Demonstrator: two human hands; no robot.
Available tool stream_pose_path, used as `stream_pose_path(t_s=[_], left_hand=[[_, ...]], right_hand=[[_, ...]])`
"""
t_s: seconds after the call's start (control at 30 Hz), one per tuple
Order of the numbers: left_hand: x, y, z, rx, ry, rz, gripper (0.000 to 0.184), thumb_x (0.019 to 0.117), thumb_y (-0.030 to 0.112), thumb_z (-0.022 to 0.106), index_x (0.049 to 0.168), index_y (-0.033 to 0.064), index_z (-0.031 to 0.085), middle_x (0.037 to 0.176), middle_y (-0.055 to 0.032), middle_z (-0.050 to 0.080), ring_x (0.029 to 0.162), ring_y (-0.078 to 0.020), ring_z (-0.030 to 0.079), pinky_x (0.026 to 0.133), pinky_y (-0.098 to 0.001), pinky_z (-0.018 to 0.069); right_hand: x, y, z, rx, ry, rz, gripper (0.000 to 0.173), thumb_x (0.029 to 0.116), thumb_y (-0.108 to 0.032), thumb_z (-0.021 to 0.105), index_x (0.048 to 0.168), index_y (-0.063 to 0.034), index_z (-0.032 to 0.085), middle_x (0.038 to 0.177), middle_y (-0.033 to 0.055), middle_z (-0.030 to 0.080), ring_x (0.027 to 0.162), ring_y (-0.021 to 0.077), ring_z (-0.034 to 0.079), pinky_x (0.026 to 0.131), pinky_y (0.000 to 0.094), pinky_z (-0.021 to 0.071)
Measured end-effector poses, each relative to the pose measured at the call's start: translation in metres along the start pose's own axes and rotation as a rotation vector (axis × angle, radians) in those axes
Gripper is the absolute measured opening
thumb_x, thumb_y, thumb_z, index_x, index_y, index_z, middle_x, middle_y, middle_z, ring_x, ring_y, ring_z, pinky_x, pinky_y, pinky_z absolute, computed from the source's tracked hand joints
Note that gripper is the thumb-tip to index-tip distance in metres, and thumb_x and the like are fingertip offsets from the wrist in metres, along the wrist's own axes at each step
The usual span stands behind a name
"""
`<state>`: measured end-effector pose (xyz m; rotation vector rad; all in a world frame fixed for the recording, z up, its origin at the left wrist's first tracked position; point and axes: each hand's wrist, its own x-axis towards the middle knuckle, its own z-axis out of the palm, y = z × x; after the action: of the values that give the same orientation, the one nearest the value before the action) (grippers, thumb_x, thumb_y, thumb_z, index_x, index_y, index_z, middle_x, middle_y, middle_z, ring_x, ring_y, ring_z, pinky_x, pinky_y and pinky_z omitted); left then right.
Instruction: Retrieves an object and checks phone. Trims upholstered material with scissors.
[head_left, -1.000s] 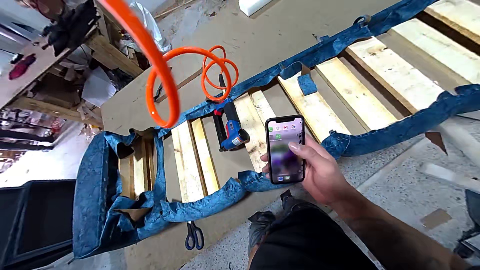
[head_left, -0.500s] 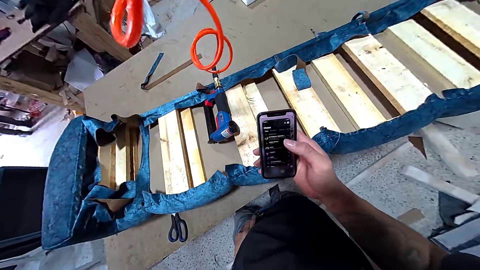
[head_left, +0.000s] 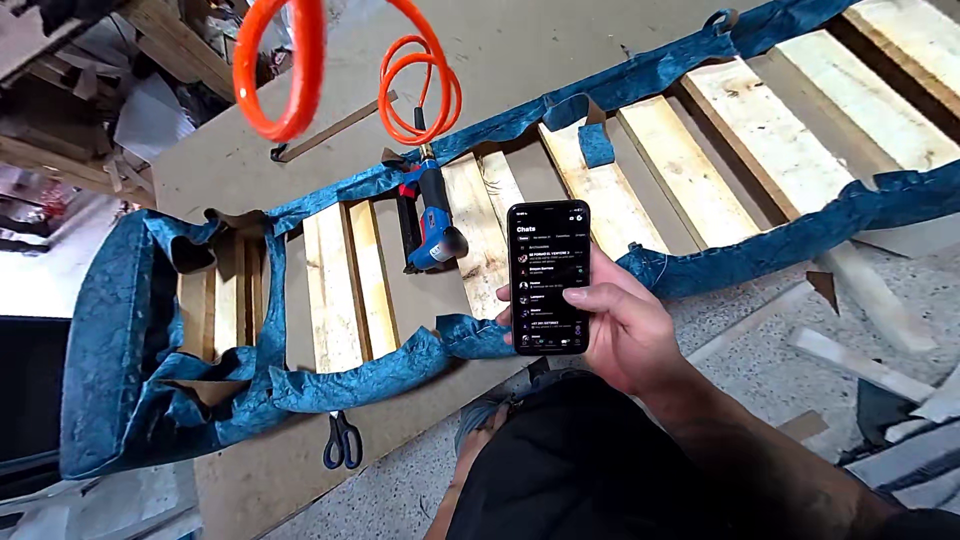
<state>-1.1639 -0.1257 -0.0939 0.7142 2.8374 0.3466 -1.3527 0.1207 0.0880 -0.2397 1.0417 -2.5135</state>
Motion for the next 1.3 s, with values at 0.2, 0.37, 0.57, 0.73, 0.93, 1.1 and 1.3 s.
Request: stream_pose_path(t_s=[0.2,0.37,0.57,0.73,0.93,1.1,1.3], left_hand=[[0.033,-0.005,0.029,-0.294,-0.568,-0.549,0.049,0.1109,0.033,0.037,0.158,0.0202,0.042,0.125,-0.0184,0.070,0.112,-0.0382,0.069,0.097,-0.0569,0.0537],[0.039,-0.015,0.034,-0.348,-0.586,-0.640,0.042,0.1093,0.036,0.042,0.147,0.0226,0.055,0.124,-0.0160,0.071,0.112,-0.0368,0.070,0.095,-0.0584,0.0547],[0.028,-0.015,0.011,-0.411,-0.571,-0.653,0.043,0.1098,0.033,0.042,0.150,0.0245,0.054,0.136,-0.0140,0.067,0.123,-0.0353,0.065,0.104,-0.0577,0.0499],[-0.003,-0.022,0.041,-0.541,-0.377,-0.676,0.042,0.1082,0.037,0.045,0.148,0.0293,0.057,0.133,-0.0114,0.069,0.123,-0.0296,0.066,0.106,-0.0536,0.0499],[0.007,-0.022,0.035,-0.638,-0.371,-0.886,0.040,0.1059,0.027,0.053,0.145,0.0214,0.061,0.137,-0.0108,0.067,0.128,-0.0275,0.063,0.111,-0.0509,0.0469],[0.013,-0.022,0.041,-0.538,-0.411,-0.924,0.035,0.1055,0.027,0.053,0.139,0.0247,0.065,0.138,-0.0051,0.067,0.128,-0.0249,0.063,0.108,-0.0505,0.0487],[0.012,-0.022,0.042,-0.509,-0.478,-0.904,0.035,0.1046,0.034,0.053,0.138,0.0284,0.065,0.132,-0.0050,0.069,0.123,-0.0263,0.065,0.103,-0.0536,0.0514]], right_hand=[[-0.003,-0.003,0.000,0.058,-0.021,0.005,0.062,0.0922,-0.005,0.038,0.152,-0.0143,0.028,0.133,0.0320,0.056,0.110,0.0496,0.066,0.085,0.0634,0.0591],[-0.004,-0.003,0.003,0.050,-0.024,-0.002,0.063,0.0912,-0.003,0.040,0.152,-0.0136,0.027,0.131,0.0327,0.056,0.109,0.0489,0.067,0.084,0.0622,0.0601],[-0.002,-0.005,0.012,-0.005,0.020,0.030,0.065,0.0932,0.005,0.038,0.154,-0.0142,0.026,0.130,0.0309,0.059,0.106,0.0480,0.068,0.083,0.0620,0.0612],[0.000,-0.003,0.019,0.025,0.057,0.059,0.041,0.1138,-0.025,0.027,0.154,-0.0159,0.031,0.127,0.0296,0.061,0.104,0.0469,0.070,0.081,0.0622,0.0616],[0.001,0.004,0.025,0.004,0.011,0.047,0.053,0.1019,-0.004,0.032,0.154,-0.0145,0.028,0.128,0.0314,0.059,0.104,0.0485,0.069,0.081,0.0631,0.0611],[0.001,0.006,0.030,0.000,0.002,0.048,0.051,0.1016,-0.004,0.031,0.152,-0.0130,0.029,0.127,0.0313,0.060,0.105,0.0488,0.069,0.081,0.0636,0.0611],[-0.004,0.007,0.030,-0.003,0.008,0.037,0.051,0.1016,-0.003,0.030,0.152,-0.0118,0.029,0.127,0.0320,0.059,0.104,0.0491,0.069,0.081,0.0634,0.0613]])
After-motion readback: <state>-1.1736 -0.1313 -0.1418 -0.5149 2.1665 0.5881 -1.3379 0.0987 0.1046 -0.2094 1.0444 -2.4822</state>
